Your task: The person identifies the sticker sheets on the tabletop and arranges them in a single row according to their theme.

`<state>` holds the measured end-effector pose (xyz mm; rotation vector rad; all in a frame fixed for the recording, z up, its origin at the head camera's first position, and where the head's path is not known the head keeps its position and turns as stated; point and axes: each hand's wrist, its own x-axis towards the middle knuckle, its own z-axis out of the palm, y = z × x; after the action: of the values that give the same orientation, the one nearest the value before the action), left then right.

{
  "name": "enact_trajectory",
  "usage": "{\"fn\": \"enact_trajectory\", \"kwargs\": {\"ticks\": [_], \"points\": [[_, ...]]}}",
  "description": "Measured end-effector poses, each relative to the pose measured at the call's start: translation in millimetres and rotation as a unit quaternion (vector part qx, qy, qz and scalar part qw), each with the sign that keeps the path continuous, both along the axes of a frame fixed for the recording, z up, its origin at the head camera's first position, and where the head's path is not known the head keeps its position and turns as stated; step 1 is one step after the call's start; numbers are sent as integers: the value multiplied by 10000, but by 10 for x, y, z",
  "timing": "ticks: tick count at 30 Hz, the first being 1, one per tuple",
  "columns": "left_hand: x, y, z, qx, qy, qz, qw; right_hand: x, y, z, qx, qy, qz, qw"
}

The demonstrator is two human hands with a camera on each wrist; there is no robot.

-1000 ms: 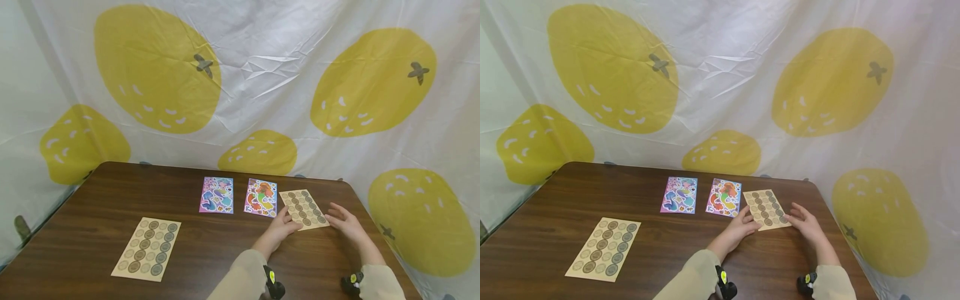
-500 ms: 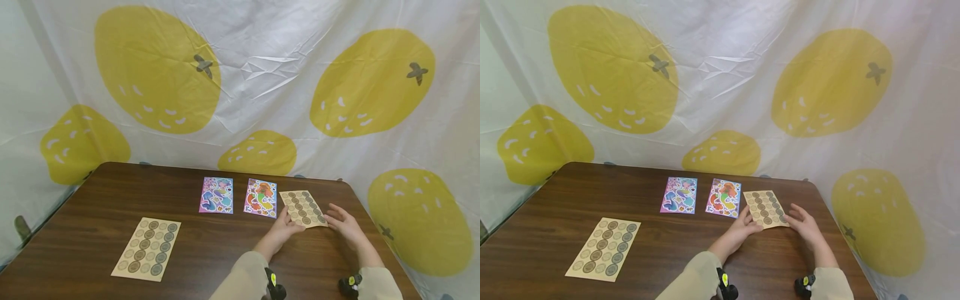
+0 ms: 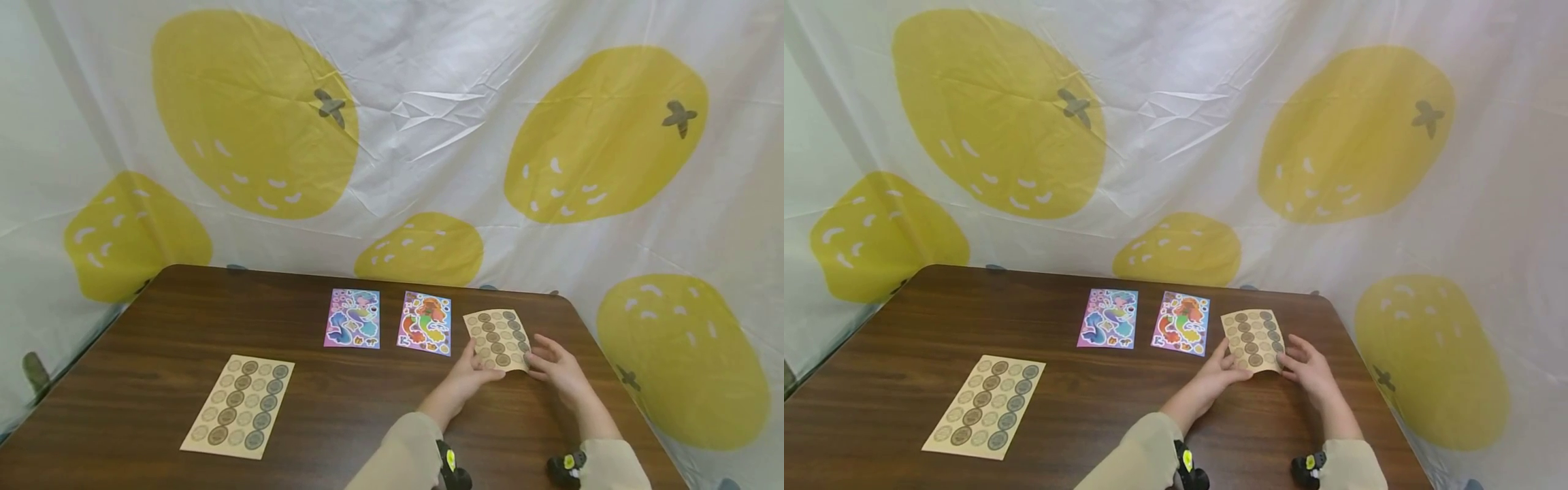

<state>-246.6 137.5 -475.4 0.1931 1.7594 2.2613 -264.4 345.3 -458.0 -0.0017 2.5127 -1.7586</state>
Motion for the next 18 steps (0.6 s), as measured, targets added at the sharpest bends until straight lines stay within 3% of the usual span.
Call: {"fn": "enact_trajectory", "kwargs": {"ticks": [5, 18], "points": [[2, 1, 2, 157, 15, -46, 9999, 17, -69, 11, 43, 81, 18, 10000], [5, -31, 6, -95, -35, -24, 9999, 34, -158, 4, -134, 199, 95, 9997]]}}
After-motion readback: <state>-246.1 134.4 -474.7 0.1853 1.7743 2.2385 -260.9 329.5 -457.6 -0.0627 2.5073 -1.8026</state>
